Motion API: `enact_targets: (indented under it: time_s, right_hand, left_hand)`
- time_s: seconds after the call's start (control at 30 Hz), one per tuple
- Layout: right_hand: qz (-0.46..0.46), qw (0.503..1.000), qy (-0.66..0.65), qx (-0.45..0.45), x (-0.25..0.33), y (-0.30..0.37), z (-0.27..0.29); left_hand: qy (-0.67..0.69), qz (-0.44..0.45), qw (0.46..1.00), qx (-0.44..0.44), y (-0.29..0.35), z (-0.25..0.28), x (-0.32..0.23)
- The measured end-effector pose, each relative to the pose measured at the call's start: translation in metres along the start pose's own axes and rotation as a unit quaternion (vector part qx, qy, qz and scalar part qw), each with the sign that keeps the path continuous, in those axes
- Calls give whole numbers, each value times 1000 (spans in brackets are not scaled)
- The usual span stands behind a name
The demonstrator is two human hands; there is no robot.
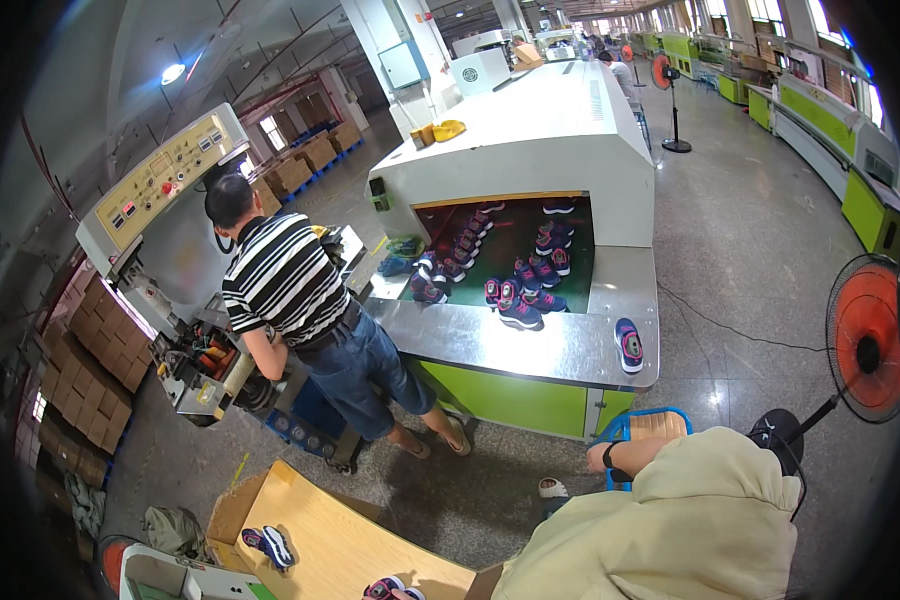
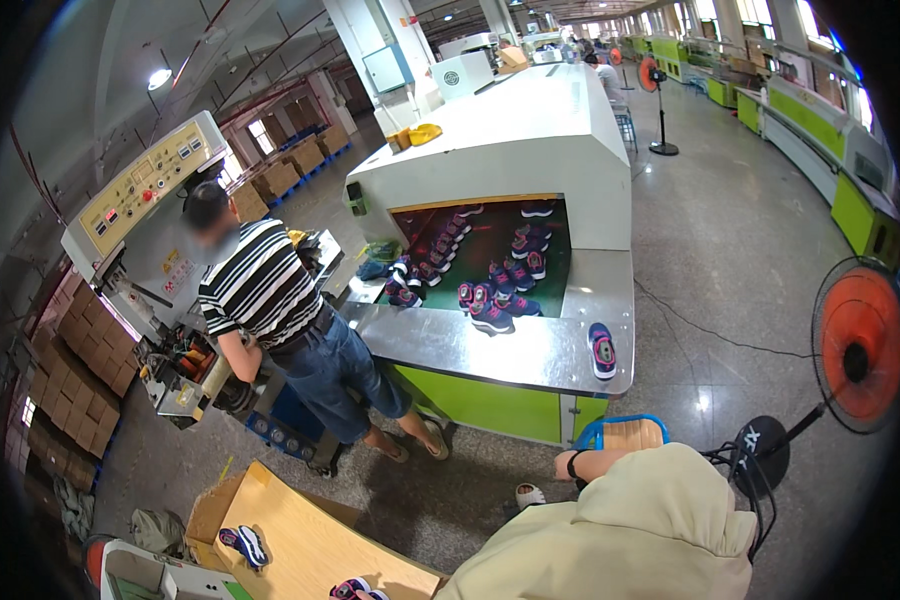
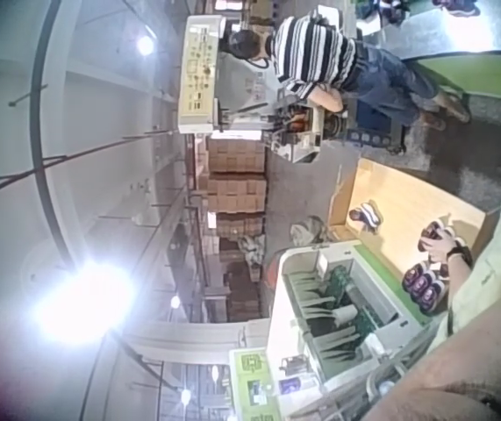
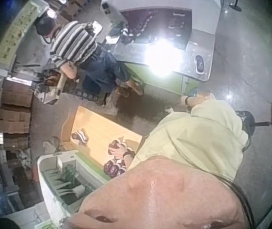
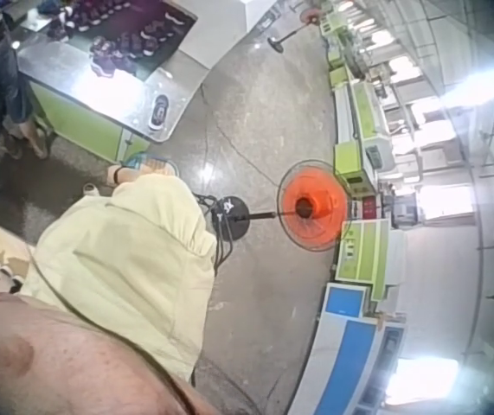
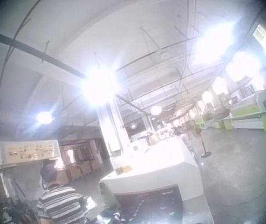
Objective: Sorting shoe uppers and placing them into a conveyor-fed machine during manufacturing.
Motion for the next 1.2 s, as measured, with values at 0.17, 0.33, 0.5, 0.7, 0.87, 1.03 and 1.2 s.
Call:
enact_targets:
  time_s: [0.17, 0.33, 0.5, 0.7, 0.87, 1.03, 1.2]
  right_hand:
    - [-15, 1000, -15, -20, -1, -1, -5]
    - [-7, 1000, -5, -9, -3, -7, -11]
    - [-10, 1000, -10, -8, -5, -8, -12]
    - [-10, 1000, -13, -9, -7, -11, -16]
    - [-12, 1000, -1, 6, -14, -25, -28]
    - [15, 1000, 13, 0, -16, -32, -35]
    - [6, 1000, 3, 2, -15, -31, -36]
  left_hand:
    - [4, 2, 1000, 0, 0, 3, -2]
    - [12, 4, 1000, 11, -2, 9, -4]
    - [-78, 39, 989, 120, -9, 29, -19]
    - [-91, 42, 988, 114, -8, 25, -15]
    - [-35, 34, 995, 84, -8, 25, -13]
    - [-58, 34, 991, 114, -11, 35, -19]
    - [-7, -4, 1000, 30, -6, 12, -2]
Point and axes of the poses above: each hand's wrist, its own y-axis away from the middle knuckle, its own z-axis out of the back of the hand, x = y × z, the point moved 5 cm from there along -y, towards the middle knuckle, and after that the axes turned 3 degrees about z, right-handed, at the moved point
